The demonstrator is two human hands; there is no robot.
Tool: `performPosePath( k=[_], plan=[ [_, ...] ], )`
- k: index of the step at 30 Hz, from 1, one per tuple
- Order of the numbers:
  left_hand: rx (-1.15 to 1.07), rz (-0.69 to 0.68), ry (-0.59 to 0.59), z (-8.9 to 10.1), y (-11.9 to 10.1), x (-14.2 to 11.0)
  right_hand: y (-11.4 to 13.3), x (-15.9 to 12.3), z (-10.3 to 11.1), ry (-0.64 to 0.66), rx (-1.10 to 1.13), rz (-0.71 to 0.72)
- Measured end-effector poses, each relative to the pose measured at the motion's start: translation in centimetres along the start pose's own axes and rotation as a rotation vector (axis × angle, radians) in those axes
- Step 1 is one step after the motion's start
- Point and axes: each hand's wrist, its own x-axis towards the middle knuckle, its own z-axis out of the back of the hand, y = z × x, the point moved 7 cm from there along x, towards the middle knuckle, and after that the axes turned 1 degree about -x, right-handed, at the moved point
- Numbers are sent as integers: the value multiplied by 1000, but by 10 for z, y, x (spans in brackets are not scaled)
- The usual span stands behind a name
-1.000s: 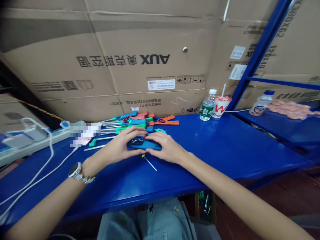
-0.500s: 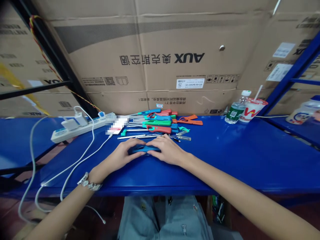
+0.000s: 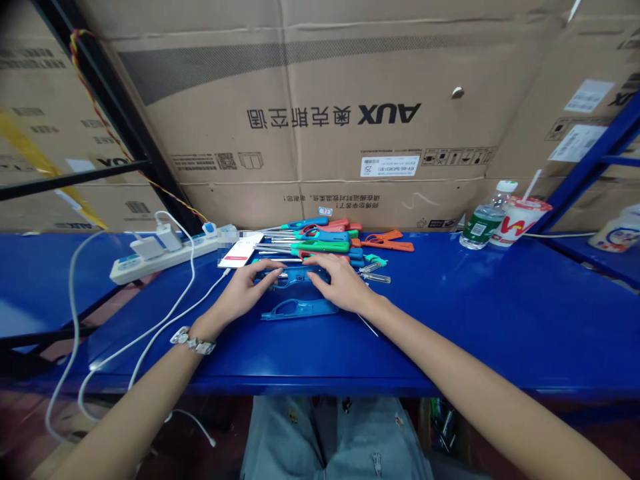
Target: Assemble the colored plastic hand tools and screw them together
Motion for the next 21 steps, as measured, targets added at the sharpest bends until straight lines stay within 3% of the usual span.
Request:
performPosePath(
  k=[4, 8, 11, 13, 15, 18, 20, 21],
  plan=[
    [55, 13, 23, 4, 6, -8, 17, -15, 2, 30, -216, 78],
    [131, 20, -108, 22, 8, -12, 34, -25, -5, 155, -294, 183],
    [135, 34, -171, 30, 8, -13, 35, -28, -16, 288, -291, 222],
    [129, 32, -199, 34, 8, -13, 32, -27, -16, 304, -279, 237],
    [121, 40, -257, 40, 8, -14, 29, -25, -6, 251, -246, 269],
    [105, 63, -352, 48, 7, -17, 20, -16, 30, 21, -190, 285],
    [80, 61, -274, 40, 6, -18, 6, -7, 58, -197, -202, 232],
    [69, 63, -184, 30, 5, -18, -3, 1, 65, -228, -238, 179]
  ],
)
